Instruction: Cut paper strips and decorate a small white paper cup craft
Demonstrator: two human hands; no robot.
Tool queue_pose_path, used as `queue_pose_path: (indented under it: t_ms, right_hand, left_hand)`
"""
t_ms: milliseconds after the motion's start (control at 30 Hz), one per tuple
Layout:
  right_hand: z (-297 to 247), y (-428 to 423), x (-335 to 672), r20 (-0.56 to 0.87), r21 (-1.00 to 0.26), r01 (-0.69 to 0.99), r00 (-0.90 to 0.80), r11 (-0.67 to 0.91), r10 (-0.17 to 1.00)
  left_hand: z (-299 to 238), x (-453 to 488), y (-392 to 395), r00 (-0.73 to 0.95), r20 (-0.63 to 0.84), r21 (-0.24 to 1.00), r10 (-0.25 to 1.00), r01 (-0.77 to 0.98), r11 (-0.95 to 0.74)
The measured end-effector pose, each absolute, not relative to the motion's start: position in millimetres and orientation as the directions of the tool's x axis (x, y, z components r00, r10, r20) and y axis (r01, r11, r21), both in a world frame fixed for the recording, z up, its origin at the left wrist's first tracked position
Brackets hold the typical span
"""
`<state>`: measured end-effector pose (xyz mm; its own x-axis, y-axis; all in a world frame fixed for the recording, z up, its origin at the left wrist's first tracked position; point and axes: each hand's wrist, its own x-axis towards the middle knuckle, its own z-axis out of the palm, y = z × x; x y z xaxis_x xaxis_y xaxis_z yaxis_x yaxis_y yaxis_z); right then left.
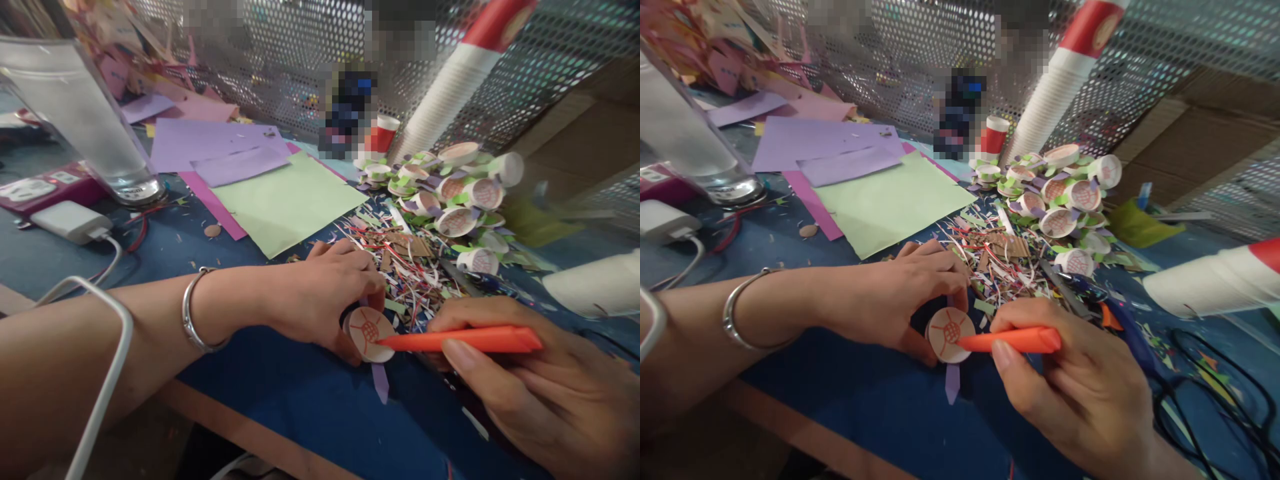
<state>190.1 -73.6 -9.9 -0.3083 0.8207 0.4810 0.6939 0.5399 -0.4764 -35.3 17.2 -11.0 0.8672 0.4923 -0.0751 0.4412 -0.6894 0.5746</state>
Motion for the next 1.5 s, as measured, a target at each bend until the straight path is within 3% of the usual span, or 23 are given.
queue_pose_path:
  t_ms: [267,367,700,933,1100,1333,1500]
  right_hand:
    - [-9.3,-74.2,190.8,0.499,-0.496,0.690,-0.269,0.527,0.823]
    - [-8.8,-68.7,195.4,0.558,-0.427,0.659,-0.347,0.619,0.754]
    - [-10.9,-67.4,196.5,0.527,-0.322,0.754,-0.360,0.573,0.770]
    - [-8.5,-66.1,197.7,0.578,-0.254,0.751,-0.388,0.610,0.718]
    - [-8.4,-69.3,197.9,0.597,-0.255,0.754,-0.369,0.605,0.712]
    - [-11.1,-75.4,185.6,0.590,-0.384,0.754,-0.244,0.533,0.770]
    - [-12.6,-70.1,189.0,0.578,-0.302,0.760,-0.335,0.576,0.744]
  left_hand:
    - [-10.6,-35.1,16.8,0.875,-0.073,0.577,0.479,0.429,-0.695]
    - [-10.6,-34.9,17.1,0.873,-0.071,0.572,0.483,0.432,-0.697]
    - [-11.8,-35.5,17.2,0.870,-0.070,0.573,0.488,0.436,-0.694]
    - [-10.1,-34.9,16.1,0.865,-0.072,0.570,0.496,0.444,-0.692]
    - [-9.7,-34.5,15.5,0.865,-0.081,0.585,0.495,0.444,-0.679]
    - [-11.4,-35.3,15.6,0.864,-0.072,0.586,0.498,0.441,-0.680]
    - [-11.7,-34.6,16.4,0.872,-0.060,0.591,0.486,0.424,-0.687]
